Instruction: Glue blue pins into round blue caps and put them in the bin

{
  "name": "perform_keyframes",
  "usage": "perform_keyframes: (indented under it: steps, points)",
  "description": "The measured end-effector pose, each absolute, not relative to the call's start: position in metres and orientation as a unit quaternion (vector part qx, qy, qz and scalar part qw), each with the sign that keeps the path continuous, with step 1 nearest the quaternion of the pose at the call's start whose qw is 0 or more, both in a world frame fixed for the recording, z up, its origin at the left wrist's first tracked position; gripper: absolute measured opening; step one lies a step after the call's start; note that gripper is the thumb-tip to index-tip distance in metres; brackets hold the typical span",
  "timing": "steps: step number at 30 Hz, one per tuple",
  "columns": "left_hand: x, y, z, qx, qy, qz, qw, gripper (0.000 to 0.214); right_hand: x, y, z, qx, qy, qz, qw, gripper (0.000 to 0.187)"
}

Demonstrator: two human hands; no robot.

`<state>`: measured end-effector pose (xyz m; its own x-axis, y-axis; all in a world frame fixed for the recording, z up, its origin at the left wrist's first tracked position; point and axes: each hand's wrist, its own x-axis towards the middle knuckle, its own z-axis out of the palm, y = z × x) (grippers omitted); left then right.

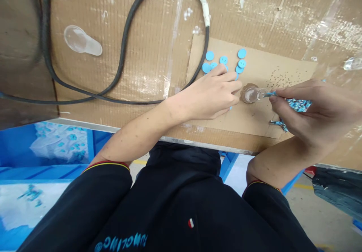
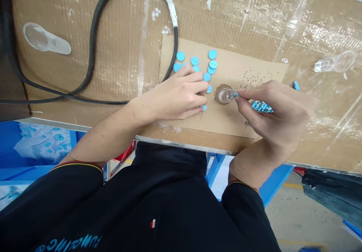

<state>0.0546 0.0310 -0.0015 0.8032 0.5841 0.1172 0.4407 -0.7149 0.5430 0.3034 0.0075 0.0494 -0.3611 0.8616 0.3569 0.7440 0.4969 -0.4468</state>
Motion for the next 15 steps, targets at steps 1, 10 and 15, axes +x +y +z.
perform_keyframes:
  steps: [1,10,15]
  points:
    - [0.0549,0.0308,-0.001,0.916,0.278,0.139,0.252,0.026,0.3031,0.0074,0.0497,-0.487,-0.819,0.103,0.285,0.012]
    - [0.0563,0.0297,-0.0016,0.92,0.271,0.142,0.246,0.028,0.299,0.0074,0.0541,-0.509,-0.808,0.125,0.27,0.014]
    - [0.0556,0.0299,-0.0006,0.919,0.27,0.144,0.248,0.034,0.3052,0.0057,0.0523,-0.503,-0.802,0.116,0.301,0.012]
